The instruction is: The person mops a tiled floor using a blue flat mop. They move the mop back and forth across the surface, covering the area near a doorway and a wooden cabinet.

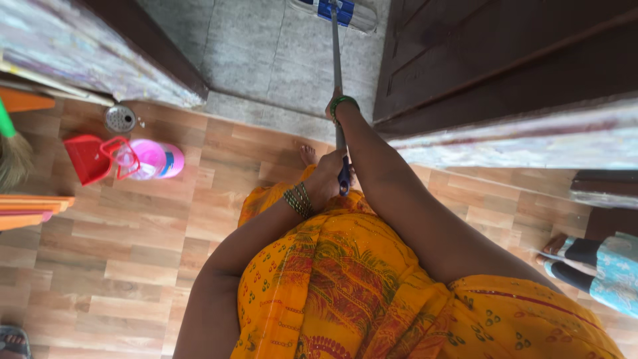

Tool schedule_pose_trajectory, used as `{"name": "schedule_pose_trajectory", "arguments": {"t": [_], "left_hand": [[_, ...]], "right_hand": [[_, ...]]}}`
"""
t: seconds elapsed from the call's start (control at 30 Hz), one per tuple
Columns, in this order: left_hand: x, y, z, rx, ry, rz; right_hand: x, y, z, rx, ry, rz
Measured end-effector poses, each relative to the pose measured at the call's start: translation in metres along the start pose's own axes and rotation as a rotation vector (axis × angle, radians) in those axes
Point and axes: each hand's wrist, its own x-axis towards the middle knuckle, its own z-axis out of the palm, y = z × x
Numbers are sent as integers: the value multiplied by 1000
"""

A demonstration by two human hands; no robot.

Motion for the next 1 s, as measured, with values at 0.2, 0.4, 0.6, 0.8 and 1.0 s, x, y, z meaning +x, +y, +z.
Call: {"name": "schedule_pose_trajectory", "arguments": {"t": [0.2,0.4,0.6,0.8,1.0], "left_hand": [[72,46,38,27,28,-13],[131,89,98,87,50,33],[163,117,117,52,47,26],[143,114,92,20,80,92],[111,83,57,-12,94,79]], "right_hand": [[54,22,-62,12,-2,-13],[107,48,-128,12,15,-8],[146,56,-163,7,37,-5],[143,36,-150,105,35,14],[106,17,-109,78,22,-8]]}}
